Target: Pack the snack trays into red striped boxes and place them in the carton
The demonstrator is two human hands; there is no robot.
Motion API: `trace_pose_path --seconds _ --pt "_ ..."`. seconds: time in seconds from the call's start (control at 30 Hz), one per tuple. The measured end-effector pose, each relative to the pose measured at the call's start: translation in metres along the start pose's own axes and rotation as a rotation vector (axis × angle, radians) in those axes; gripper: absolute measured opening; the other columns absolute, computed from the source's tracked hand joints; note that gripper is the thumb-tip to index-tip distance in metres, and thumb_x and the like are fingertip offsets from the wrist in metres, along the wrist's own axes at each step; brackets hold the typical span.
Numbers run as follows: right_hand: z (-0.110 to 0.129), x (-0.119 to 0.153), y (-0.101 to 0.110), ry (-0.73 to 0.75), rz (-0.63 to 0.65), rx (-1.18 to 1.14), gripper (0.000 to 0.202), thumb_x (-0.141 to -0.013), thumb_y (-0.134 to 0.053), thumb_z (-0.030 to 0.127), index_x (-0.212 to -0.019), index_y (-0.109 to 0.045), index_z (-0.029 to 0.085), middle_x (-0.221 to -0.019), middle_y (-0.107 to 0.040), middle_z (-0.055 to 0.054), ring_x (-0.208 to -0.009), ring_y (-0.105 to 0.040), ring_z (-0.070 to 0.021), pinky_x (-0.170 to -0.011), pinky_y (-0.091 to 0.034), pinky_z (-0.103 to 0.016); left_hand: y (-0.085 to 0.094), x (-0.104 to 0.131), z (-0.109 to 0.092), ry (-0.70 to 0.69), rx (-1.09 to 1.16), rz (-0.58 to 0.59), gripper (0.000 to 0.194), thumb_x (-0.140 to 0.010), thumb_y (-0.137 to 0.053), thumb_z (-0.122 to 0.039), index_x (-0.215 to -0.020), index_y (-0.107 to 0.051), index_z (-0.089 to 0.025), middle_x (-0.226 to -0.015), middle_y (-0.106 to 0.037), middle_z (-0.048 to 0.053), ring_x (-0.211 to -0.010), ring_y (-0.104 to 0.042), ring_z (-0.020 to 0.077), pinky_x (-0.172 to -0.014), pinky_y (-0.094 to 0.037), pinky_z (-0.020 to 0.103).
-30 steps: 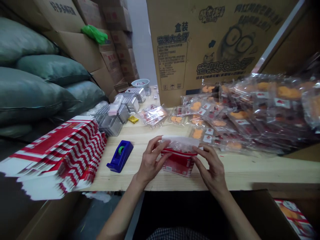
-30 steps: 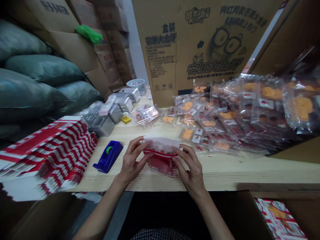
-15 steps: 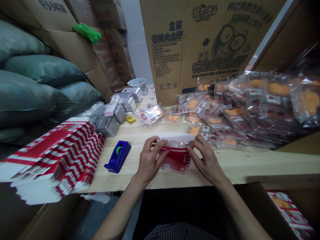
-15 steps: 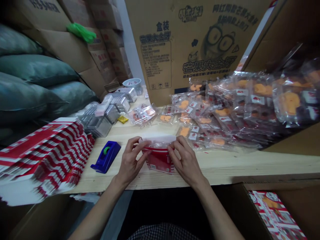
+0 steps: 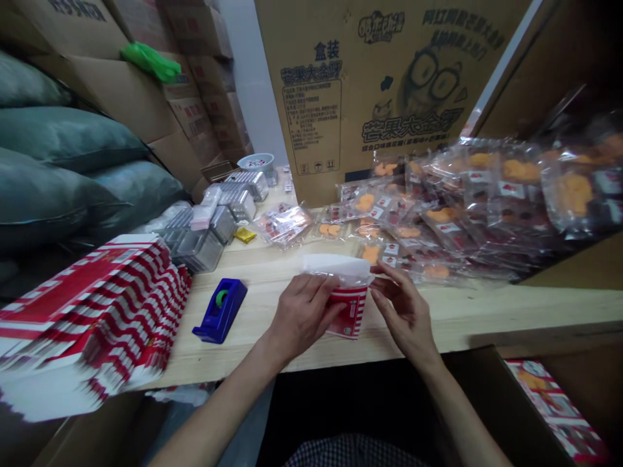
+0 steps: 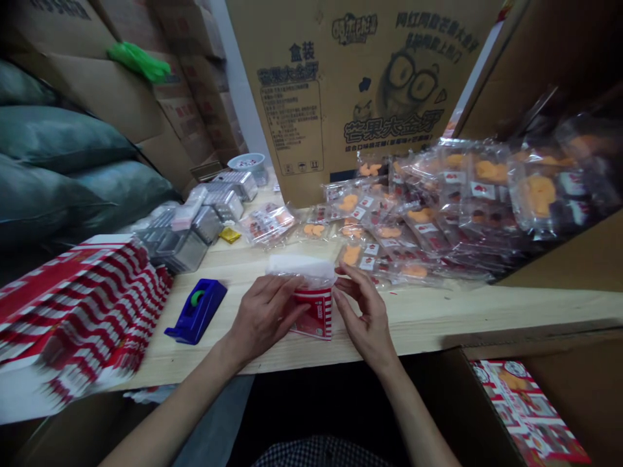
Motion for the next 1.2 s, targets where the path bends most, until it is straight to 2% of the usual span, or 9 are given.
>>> trace_pose_path --seconds 0.1,0.27,0.47,0.6,0.7,0.83,0.93,1.07,1.2 --pt "0.0 0.007 -0.006 0.104 -0.064 0.103 0.027 -0.093 -0.065 0.02 -0.119 -0.07 0.027 -0.119 -0.068 -0.009 -0.113 -0.066 -0.0242 -0.096 -0.057 -0.046 0.002 0.0 -0.005 -0.005 -0.013 -0.004 0.037 -0.096 -0.06 -0.031 -0.13 -0.056 -0.016 -0.109 -0.072 0.012 -0.099 -0.066 0.0259 -0.09 -0.054 0.044" --pt "0.003 0.017 -0.019 0.15 -0.347 0.086 0.025 -0.092 -0.064 0.014 -0.112 -0.071 0.027 -0.105 -0.071 -0.007 -0.098 -0.07 -0.0228 -0.086 -0.06 -0.044 0.003 0.003 -0.014 0.022 -0.014 -0.055 0.034 -0.096 -0.059 -0.026 -0.129 -0.058 -0.016 -0.106 -0.073 0.011 -0.096 -0.066 0.0251 -0.084 -0.054 0.041" --pt "0.013 0.018 -0.021 0.276 -0.138 0.363 0.044 -0.092 -0.061 0.006 -0.129 -0.065 0.031 -0.119 -0.061 -0.009 -0.112 -0.063 -0.0249 -0.094 -0.057 -0.047 0.004 0.006 -0.018 0.028 -0.03 -0.071 0.033 -0.095 -0.063 -0.027 -0.126 -0.06 -0.015 -0.105 -0.073 0.01 -0.095 -0.065 0.0261 -0.082 -0.052 0.041" --pt "0.022 0.014 -0.016 0.339 -0.077 0.432 0.054 -0.091 -0.065 0.009 -0.137 -0.057 0.035 -0.127 -0.052 -0.01 -0.121 -0.056 -0.0276 -0.097 -0.057 -0.05 0.004 0.007 -0.02 0.039 -0.04 -0.087 0.032 -0.095 -0.062 -0.027 -0.125 -0.06 -0.016 -0.106 -0.073 0.01 -0.096 -0.065 0.0261 -0.083 -0.053 0.042" --pt "0.029 0.009 -0.015 0.317 -0.013 0.564 0.046 -0.093 -0.064 0.015 -0.134 -0.057 0.033 -0.138 -0.045 -0.012 -0.135 -0.047 -0.0334 -0.106 -0.049 -0.059 0.002 0.008 -0.023 0.055 -0.052 -0.096 0.032 -0.096 -0.06 -0.027 -0.126 -0.06 -0.016 -0.105 -0.073 0.01 -0.096 -0.064 0.0258 -0.083 -0.053 0.043" --pt "0.037 0.003 -0.019 0.295 0.17 0.771 0.03 -0.096 -0.061 0.024 -0.125 -0.06 0.028 -0.136 -0.051 -0.015 -0.142 -0.04 -0.0385 -0.111 -0.041 -0.068 0.004 0.01 -0.03 0.098 -0.067 -0.085 0.033 -0.096 -0.06 -0.024 -0.128 -0.06 -0.015 -0.11 -0.07 0.011 -0.099 -0.061 0.0249 -0.091 -0.054 0.043" --pt "0.04 0.003 -0.017 0.318 0.227 0.882 0.027 -0.097 -0.06 0.025 -0.124 -0.061 0.026 -0.136 -0.054 -0.016 -0.143 -0.039 -0.0397 -0.111 -0.04 -0.069 0.009 0.012 -0.034 0.172 -0.108 -0.09 0.033 -0.095 -0.061 -0.023 -0.127 -0.063 -0.018 -0.12 -0.065 0.013 -0.112 -0.056 0.0274 -0.099 -0.051 0.045" --pt "0.038 0.009 -0.011 0.347 0.277 0.914 0.035 -0.098 -0.056 0.016 -0.131 -0.06 0.022 -0.139 -0.052 -0.019 -0.144 -0.038 -0.0405 -0.11 -0.041 -0.067 0.012 0.016 -0.038 0.256 -0.155 -0.089 0.033 -0.094 -0.062 -0.023 -0.127 -0.064 -0.021 -0.129 -0.062 0.013 -0.124 -0.053 0.0298 -0.107 -0.044 0.049" --pt "0.033 0.016 -0.011 0.238 0.234 0.782 0.04 -0.098 -0.056 0.019 -0.137 -0.057 0.027 -0.141 -0.051 -0.016 -0.146 -0.038 -0.0366 -0.109 -0.046 -0.062 0.012 0.016 -0.037 0.306 -0.194 -0.092 0.031 -0.094 -0.063 -0.027 -0.126 -0.063 -0.023 -0.128 -0.065 0.012 -0.12 -0.059 0.0272 -0.112 -0.033 0.052"
Point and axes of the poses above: each hand's wrist, its own x-axis away from the middle knuckle, its own y-axis out of the back of the hand, z = x × y, the point moved 1 cm from there along -x, towards the middle knuckle
